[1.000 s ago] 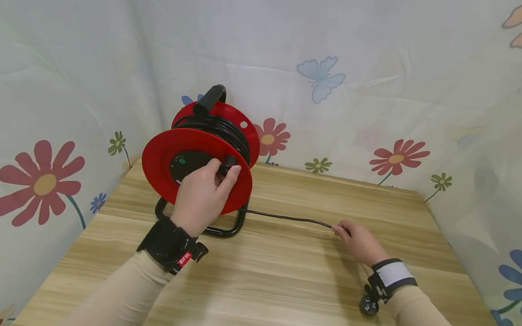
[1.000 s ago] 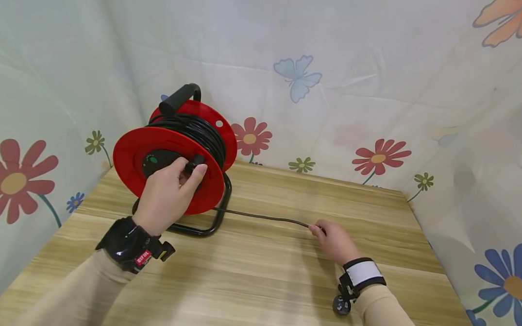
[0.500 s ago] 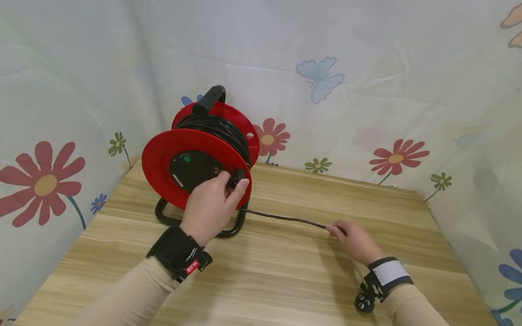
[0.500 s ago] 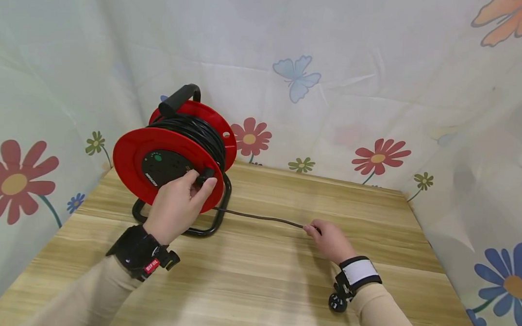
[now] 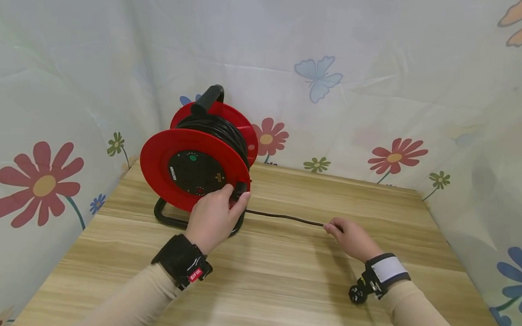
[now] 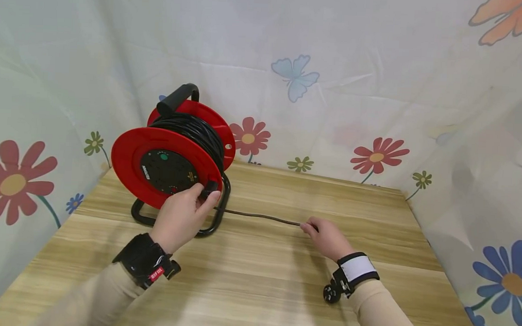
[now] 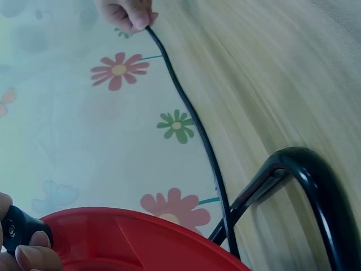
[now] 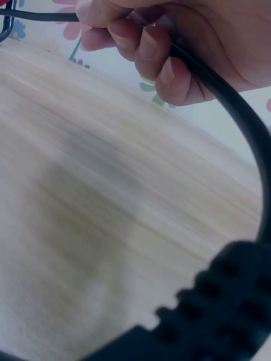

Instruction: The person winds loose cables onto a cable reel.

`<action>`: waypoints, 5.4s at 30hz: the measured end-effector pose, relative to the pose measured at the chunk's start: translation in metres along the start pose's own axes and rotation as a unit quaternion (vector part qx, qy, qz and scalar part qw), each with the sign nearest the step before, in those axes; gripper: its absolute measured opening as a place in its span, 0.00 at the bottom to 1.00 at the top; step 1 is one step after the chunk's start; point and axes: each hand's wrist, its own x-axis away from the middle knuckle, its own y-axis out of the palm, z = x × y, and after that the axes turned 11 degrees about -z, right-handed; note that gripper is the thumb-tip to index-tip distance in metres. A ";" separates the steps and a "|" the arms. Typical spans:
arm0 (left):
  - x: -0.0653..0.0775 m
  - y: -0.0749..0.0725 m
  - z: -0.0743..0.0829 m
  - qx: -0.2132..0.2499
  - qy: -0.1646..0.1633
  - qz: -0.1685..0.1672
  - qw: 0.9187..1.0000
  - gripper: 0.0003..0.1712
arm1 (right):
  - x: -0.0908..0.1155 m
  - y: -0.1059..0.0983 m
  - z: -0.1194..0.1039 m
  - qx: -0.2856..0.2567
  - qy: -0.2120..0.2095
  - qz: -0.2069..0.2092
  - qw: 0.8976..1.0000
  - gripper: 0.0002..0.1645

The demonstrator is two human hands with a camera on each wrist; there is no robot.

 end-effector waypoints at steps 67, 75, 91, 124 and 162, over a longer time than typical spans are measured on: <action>0.023 0.033 -0.044 -0.027 -0.052 -0.061 0.996 0.22 | 0.005 -0.006 0.003 -0.002 0.033 -0.001 0.999 0.23; 0.028 0.036 -0.054 -0.026 -0.059 -0.059 0.996 0.22 | 0.003 0.000 0.005 -0.002 0.011 0.022 1.000 0.21; 0.031 0.037 -0.064 -0.023 -0.059 -0.058 0.996 0.21 | -0.002 -0.002 0.001 0.022 -0.011 0.037 0.999 0.16; 0.042 0.026 -0.101 0.011 -0.108 -0.084 0.991 0.22 | -0.011 0.009 0.001 0.013 -0.037 0.058 0.998 0.15; 0.051 -0.040 -0.140 0.156 -0.248 0.040 0.955 0.35 | -0.069 0.070 -0.068 -0.026 -0.056 0.048 0.997 0.11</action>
